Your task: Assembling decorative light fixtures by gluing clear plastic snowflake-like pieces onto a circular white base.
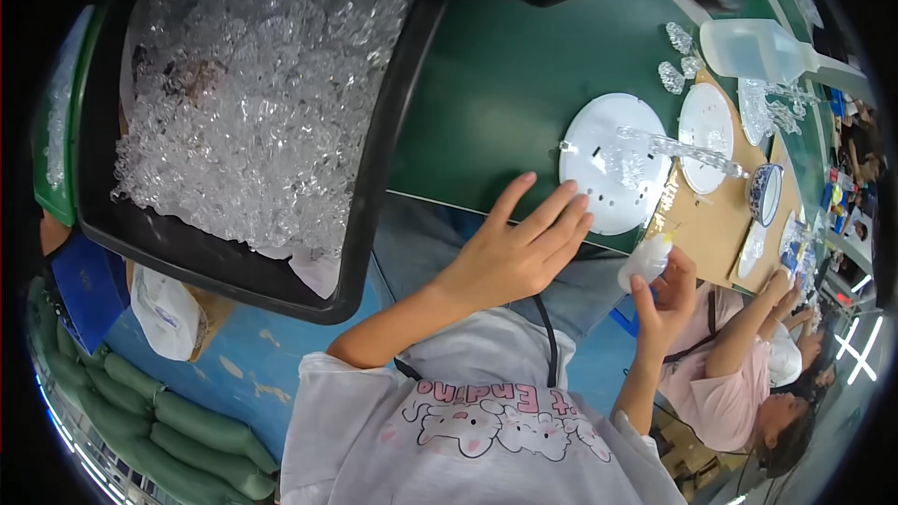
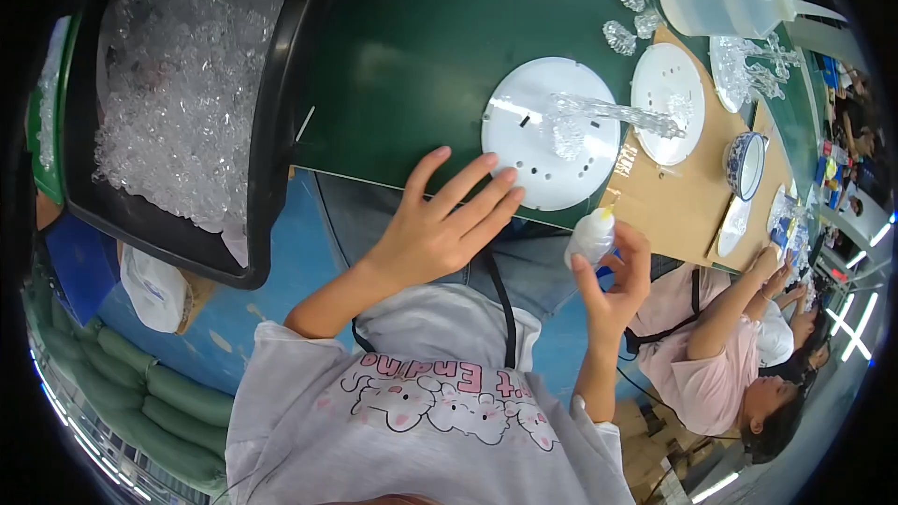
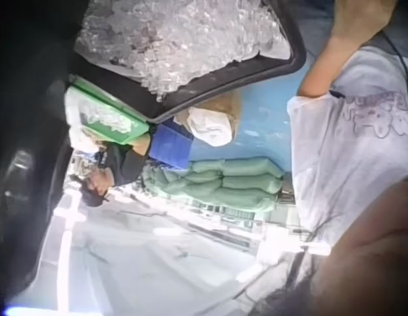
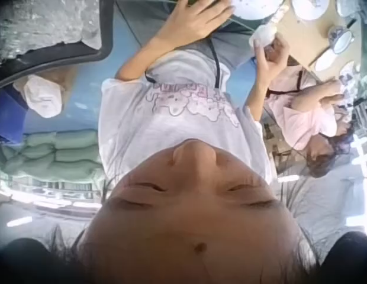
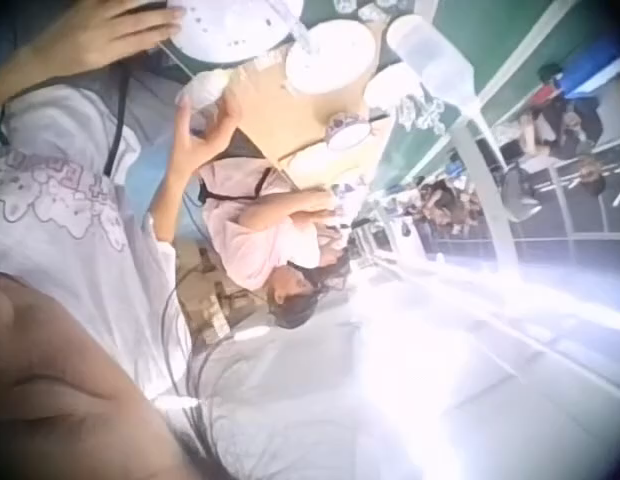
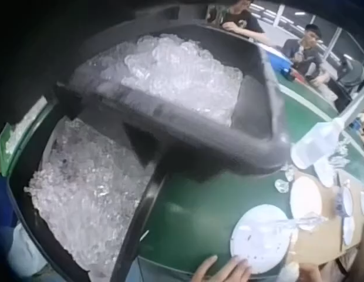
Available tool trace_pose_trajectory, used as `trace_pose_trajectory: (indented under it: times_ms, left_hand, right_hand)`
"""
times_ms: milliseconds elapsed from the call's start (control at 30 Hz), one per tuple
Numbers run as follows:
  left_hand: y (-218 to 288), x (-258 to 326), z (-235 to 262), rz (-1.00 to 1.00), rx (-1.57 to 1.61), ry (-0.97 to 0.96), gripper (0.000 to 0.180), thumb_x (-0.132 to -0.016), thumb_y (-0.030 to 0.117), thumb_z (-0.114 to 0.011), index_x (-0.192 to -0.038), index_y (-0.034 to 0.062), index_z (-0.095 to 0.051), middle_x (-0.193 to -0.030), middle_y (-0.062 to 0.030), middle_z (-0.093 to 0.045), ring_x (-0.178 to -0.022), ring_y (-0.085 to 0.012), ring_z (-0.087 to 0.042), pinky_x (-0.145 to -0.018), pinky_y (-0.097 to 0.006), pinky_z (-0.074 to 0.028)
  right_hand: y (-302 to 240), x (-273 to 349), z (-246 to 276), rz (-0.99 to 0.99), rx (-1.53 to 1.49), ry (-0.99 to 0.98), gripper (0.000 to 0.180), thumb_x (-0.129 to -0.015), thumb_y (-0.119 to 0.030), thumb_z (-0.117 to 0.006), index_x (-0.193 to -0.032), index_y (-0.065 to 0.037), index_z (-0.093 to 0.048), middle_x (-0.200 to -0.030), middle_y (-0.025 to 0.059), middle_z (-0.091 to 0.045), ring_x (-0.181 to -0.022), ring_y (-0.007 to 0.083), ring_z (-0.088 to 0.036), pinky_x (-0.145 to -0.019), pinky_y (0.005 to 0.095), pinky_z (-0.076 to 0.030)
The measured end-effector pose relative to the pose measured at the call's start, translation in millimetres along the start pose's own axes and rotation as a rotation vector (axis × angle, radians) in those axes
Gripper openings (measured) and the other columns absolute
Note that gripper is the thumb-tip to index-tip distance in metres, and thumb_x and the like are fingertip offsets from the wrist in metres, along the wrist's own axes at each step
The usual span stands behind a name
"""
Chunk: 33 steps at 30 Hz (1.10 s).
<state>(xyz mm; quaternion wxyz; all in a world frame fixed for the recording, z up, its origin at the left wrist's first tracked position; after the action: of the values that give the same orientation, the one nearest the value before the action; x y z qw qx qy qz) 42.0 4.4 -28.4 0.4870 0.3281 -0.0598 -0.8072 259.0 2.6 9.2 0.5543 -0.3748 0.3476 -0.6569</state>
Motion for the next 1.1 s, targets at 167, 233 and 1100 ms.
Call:
trace_pose_trajectory:
  times_ms: [167, 233, 1100]
  left_hand:
    - [6.4, 3.8, -4.8, -0.075, 0.065, -0.013, 0.029, -0.081, 0.017, -0.055, -0.106, 0.0061, -0.065, -0.124, -0.0072, -0.058, -0.125, -0.0215, -0.047, -0.101, -0.050, -0.035]
    - [11.3, 6.6, -7.9, -0.084, 0.083, -0.005, 0.029, -0.081, 0.017, -0.054, -0.105, 0.0060, -0.065, -0.124, -0.0078, -0.058, -0.125, -0.0215, -0.046, -0.102, -0.050, -0.035]
    - [2.1, 25.7, -2.0, -0.041, 0.171, 0.091, 0.013, -0.077, 0.016, -0.058, -0.081, 0.0066, -0.067, -0.124, -0.0092, -0.057, -0.129, -0.0234, -0.041, -0.108, -0.049, -0.030]
  right_hand:
    - [-5.4, 13.9, -10.8, -0.031, 0.131, -0.071, 0.047, -0.073, -0.002, -0.072, -0.115, 0.001, -0.052, -0.106, 0.0073, -0.058, -0.095, 0.0130, -0.057, -0.071, 0.0227, -0.049]
    - [-6.5, 16.4, -11.2, -0.032, 0.155, -0.091, 0.045, -0.076, 0.000, -0.069, -0.117, 0.001, -0.049, -0.108, 0.0095, -0.058, -0.097, 0.0140, -0.057, -0.073, 0.0233, -0.050]
    - [-40.1, 5.1, -26.2, -0.091, 0.421, 0.010, 0.032, -0.074, -0.015, -0.075, -0.099, -0.003, -0.060, -0.085, 0.0001, -0.062, -0.072, 0.0052, -0.055, -0.056, 0.0179, -0.042]
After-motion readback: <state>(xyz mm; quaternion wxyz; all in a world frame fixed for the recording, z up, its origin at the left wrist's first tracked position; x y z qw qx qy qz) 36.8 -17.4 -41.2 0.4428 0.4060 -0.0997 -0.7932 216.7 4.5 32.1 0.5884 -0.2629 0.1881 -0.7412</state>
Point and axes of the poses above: each hand's wrist, its own x-axis away from the middle knuckle, its own z-axis out of the back of the hand, y = z × x, the point moved 4 cm from there along -x, towards the middle knuckle
